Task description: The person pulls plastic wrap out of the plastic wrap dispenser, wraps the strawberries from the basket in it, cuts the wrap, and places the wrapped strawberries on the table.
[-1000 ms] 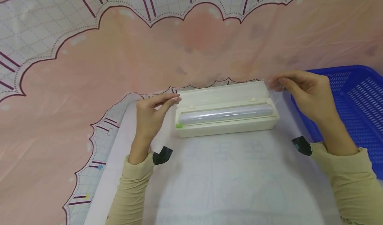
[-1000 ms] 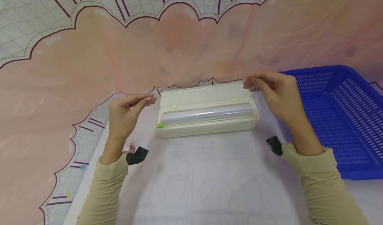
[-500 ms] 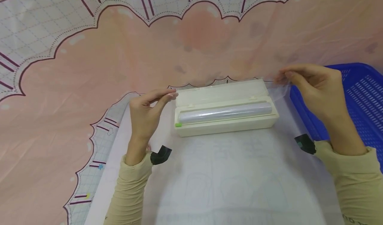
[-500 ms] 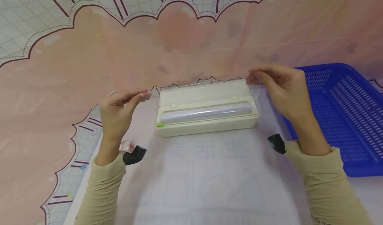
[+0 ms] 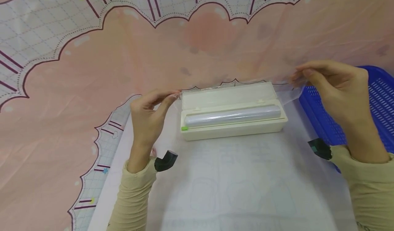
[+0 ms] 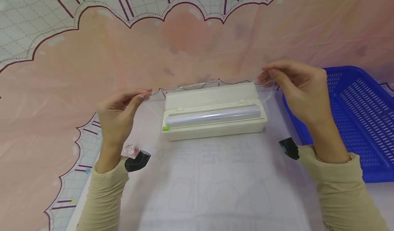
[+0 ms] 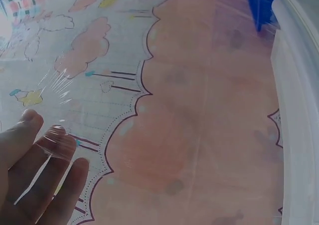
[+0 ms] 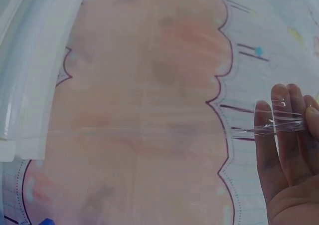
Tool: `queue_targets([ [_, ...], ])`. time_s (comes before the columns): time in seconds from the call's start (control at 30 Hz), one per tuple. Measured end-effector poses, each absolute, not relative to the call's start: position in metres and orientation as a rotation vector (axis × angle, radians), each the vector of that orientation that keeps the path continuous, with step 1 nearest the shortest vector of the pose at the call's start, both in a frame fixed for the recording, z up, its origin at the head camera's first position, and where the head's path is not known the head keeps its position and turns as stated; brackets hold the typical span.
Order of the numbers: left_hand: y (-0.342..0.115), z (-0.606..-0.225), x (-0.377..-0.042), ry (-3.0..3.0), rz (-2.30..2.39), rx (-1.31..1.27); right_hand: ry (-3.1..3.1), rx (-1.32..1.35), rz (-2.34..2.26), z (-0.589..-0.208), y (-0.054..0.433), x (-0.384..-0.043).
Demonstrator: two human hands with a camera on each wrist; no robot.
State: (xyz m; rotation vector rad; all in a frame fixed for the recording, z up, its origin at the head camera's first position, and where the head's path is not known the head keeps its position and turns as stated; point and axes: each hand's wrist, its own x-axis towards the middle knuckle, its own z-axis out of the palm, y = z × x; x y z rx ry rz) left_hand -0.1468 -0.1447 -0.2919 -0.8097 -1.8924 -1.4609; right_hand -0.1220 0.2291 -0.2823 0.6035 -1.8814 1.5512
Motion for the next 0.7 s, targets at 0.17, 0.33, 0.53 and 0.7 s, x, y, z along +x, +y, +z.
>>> queue_targets([
  [0.17, -0.143, -0.287, -0.143, -1.85, -1.516, -0.843, -1.788, 0.657, 1.639, -0.279, 0.229, -0.12],
  [0.33, -0.142, -0.282, -0.141, -1.81, -1.601, -0.865, -1.755, 0.651, 1.669, -0.275, 0.228, -0.117],
  [0.53, -0.142, -0.277, -0.136, -1.798, -1.625, -0.859, -1.681, 0.67, 1.764, -0.27, 0.228, -0.113],
  [0.7, -0.141, -0.275, -0.135, -1.76, -1.643, -0.888, -1.604, 0.717, 1.84, -0.269, 0.229, -0.112],
])
